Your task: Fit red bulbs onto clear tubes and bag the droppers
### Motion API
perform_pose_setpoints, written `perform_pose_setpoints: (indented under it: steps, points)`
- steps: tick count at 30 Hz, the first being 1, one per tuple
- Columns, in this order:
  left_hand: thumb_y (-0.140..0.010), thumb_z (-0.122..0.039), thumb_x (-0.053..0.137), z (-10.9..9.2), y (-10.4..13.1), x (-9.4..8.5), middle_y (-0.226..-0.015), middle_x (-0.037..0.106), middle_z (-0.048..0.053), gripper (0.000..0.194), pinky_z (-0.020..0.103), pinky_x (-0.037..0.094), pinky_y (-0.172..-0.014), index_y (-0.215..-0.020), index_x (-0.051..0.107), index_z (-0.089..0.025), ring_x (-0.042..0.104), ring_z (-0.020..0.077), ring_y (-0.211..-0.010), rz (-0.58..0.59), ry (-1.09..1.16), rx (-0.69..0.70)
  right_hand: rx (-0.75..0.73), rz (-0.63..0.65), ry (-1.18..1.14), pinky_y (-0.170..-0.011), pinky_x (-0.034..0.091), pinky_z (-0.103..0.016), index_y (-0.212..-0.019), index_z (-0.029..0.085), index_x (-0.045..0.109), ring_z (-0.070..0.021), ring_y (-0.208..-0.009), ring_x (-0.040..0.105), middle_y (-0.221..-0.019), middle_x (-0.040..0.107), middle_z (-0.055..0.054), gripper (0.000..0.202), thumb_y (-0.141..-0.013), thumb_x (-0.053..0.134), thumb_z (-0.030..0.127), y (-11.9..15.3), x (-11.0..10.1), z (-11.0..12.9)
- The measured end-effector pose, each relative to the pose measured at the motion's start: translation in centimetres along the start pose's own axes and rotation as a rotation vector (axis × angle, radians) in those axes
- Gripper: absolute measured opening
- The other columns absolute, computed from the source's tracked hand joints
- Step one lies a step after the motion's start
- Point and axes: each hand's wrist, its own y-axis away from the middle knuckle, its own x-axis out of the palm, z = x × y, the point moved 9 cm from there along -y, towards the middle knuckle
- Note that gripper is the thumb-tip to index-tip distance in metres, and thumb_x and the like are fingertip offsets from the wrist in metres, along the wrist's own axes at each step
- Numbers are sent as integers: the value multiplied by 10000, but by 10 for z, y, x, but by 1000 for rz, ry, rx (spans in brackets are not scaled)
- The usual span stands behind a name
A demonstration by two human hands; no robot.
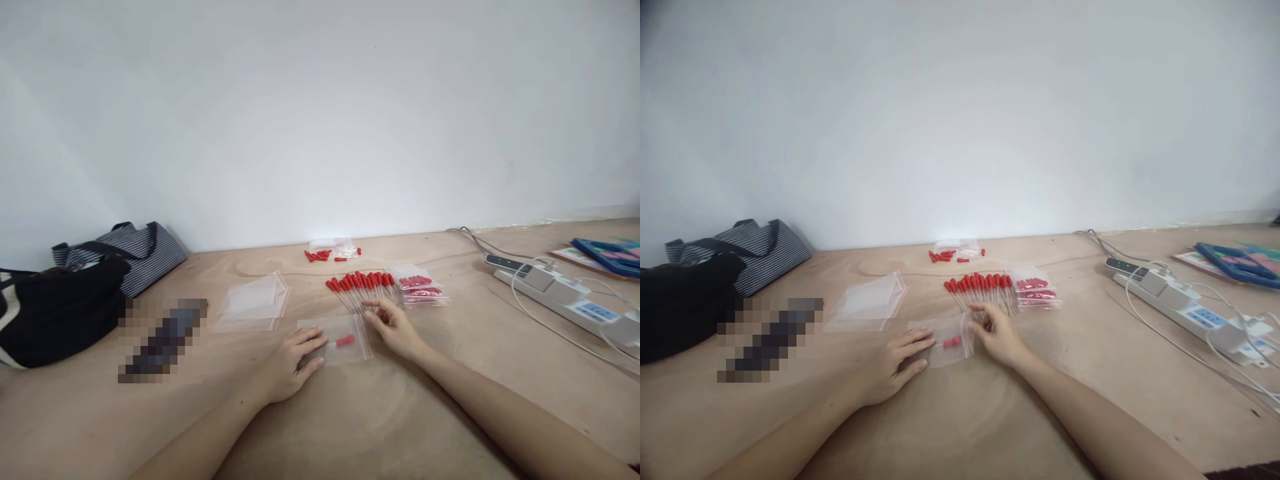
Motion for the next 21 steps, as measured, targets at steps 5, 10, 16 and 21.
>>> perform_pose_setpoints:
  steps: [5,10,16,21]
  points:
    - [-843,-314,428,0,-2,0,-1295,450,80,370,417,317,-1005,-1184,511,-198,405,209,-1191,13,24,-5,-117,-213,276,-630,383,-266,-820,173,610,-150,-690,502,-780,584,-54,243,-812,421,327,-17,-36,16]
    - [-837,-312,438,2,-2,-1,-1291,454,83,371,400,345,-985,-1180,516,-193,414,212,-1182,14,53,-10,56,-120,762,-792,303,-353,-888,226,650,-228,-942,473,-925,612,-72,236,-802,443,300,-63,-34,-1]
    - [-832,-317,452,2,-1,-2,-1290,456,68,369,395,345,-985,-1184,510,-221,405,206,-1188,15,75,-4,156,-59,904,-829,240,-421,-969,251,628,-256,-1052,386,-1125,526,-96,300,-843,371,341,-107,-19,-19]
    - [-829,-310,456,2,-1,-2,-1282,465,67,362,391,342,-988,-1175,520,-223,414,208,-1180,22,92,-8,193,-67,827,-847,216,-461,-826,231,664,-267,-1045,391,-1055,561,-93,255,-797,444,356,-118,-15,-26]
